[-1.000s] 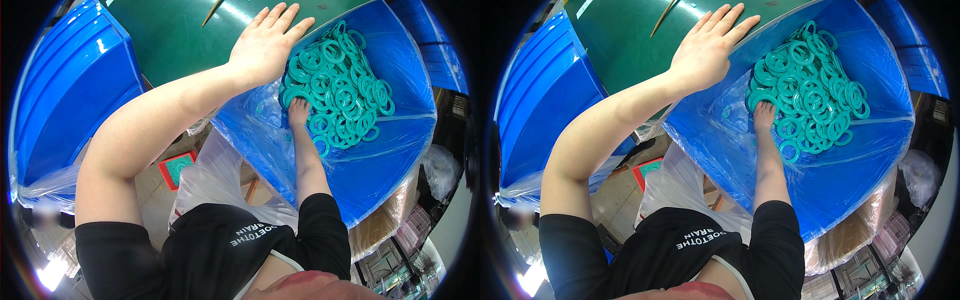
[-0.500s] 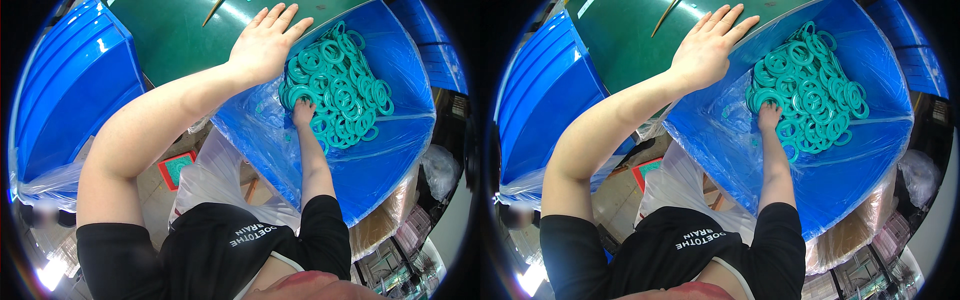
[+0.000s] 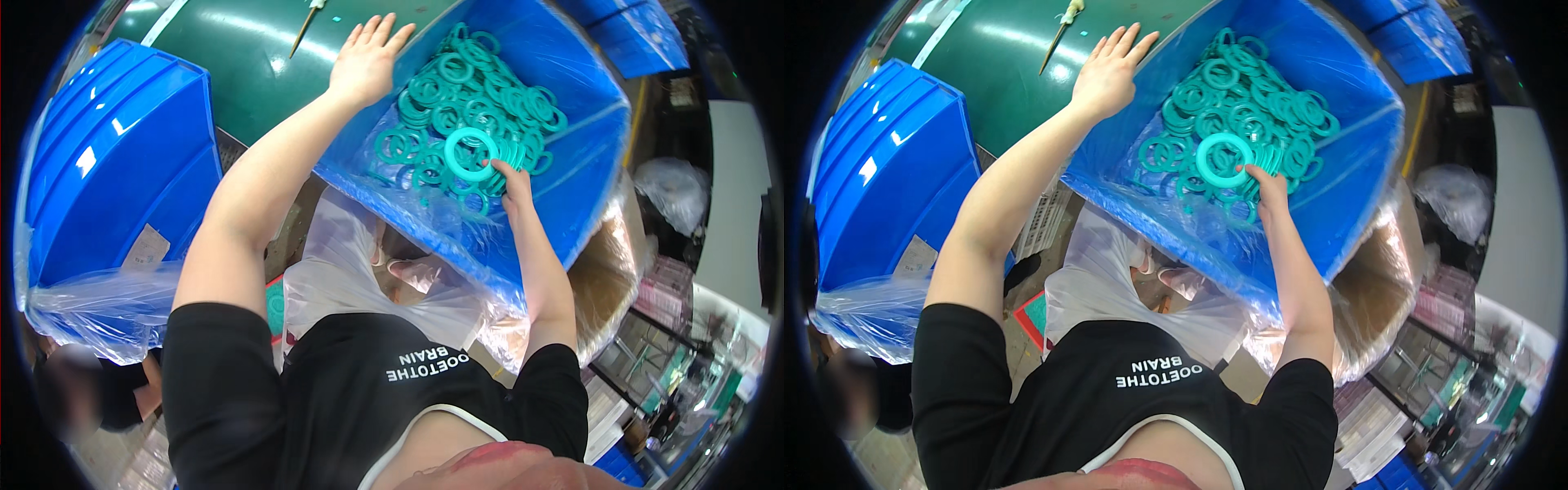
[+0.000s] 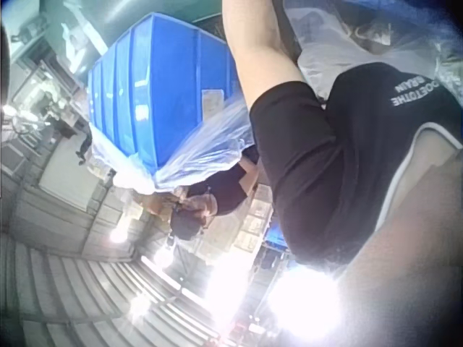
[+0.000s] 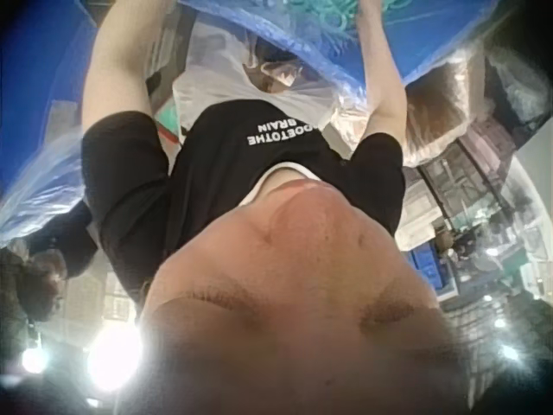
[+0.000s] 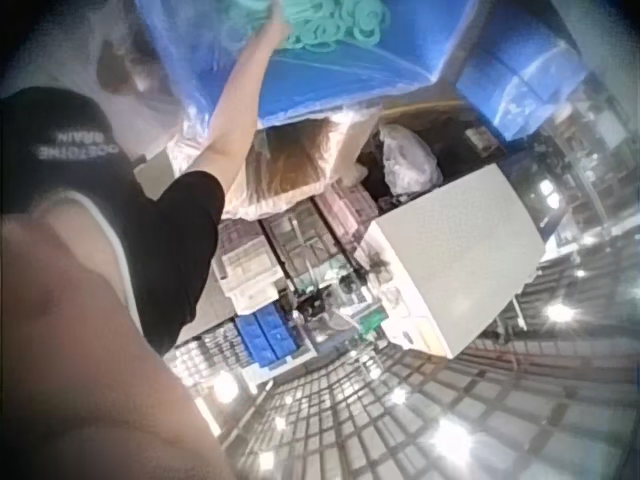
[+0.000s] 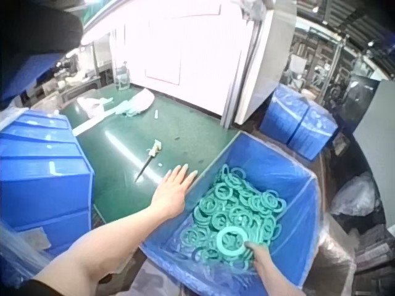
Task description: Sorting and grouping green plastic rings from a bin into a group.
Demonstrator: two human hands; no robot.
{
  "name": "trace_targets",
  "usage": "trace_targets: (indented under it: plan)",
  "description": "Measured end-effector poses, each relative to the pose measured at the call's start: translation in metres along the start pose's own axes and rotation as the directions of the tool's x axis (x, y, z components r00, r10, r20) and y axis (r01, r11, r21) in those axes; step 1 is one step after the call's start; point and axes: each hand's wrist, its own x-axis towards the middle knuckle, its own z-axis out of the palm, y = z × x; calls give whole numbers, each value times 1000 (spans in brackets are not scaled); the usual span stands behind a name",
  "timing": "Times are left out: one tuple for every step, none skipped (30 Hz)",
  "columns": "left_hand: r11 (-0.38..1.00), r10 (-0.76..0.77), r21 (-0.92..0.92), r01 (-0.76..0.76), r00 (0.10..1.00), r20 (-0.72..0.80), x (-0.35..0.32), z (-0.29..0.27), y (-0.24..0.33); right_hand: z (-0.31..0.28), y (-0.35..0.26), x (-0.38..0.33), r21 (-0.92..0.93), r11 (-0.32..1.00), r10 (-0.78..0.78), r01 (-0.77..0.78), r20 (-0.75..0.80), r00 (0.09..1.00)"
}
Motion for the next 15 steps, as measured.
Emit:
trace_targets:
  plan:
    - [1000,1,14,-1,1000,-7,2,-2,0,-5,-7,-18,196,981,-11,17,-29,1000]
    - [1000,18,11,-17,999,-35,3,-1,0,-4,-10,-40,222,973,-58,70,-60,997]
    - [999,34,12,-33,998,-47,4,0,0,-4,-16,-62,226,969,-87,101,-72,994]
    - [998,57,11,-57,997,-58,5,-1,5,-2,-23,-88,312,943,-95,118,-89,991]
    - [997,80,13,-80,993,-81,1,-5,13,1,-26,-112,399,907,-101,134,-102,990]
    - [973,194,-99,-207,973,-124,-8,-9,23,3,-26,-136,410,898,-124,161,-116,986]
    - [916,311,-203,-345,933,-183,-9,-21,34,4,-27,-156,438,878,-141,194,-150,979]
    - [854,366,-317,-412,910,-195,-23,-42,60,5,-27,-173,463,857,-153,224,-186,971]
    - [777,414,-429,-460,888,-201,-55,-69,92,4,-25,-191,470,847,-167,247,-206,964]
    - [706,508,-445,-550,832,-222,-88,-99,117,4,-22,-211,472,852,-147,228,-203,968]
    - [630,591,-461,-626,771,-239,-119,-125,134,6,-16,-229,474,857,-121,201,-195,973]
    - [589,609,-469,-658,743,-278,-144,-141,147,8,-8,-244,436,881,-117,182,-173,978]
    - [546,623,-484,-684,717,-312,-163,-150,155,11,-3,-256,444,878,-103,175,-183,978]
    - [540,628,-497,-680,718,-300,-176,-150,155,15,2,-268,518,849,-55,107,-115,992]
    - [542,534,-666,-512,822,-198,-189,-147,153,19,9,-277,584,811,-10,30,-38,999]
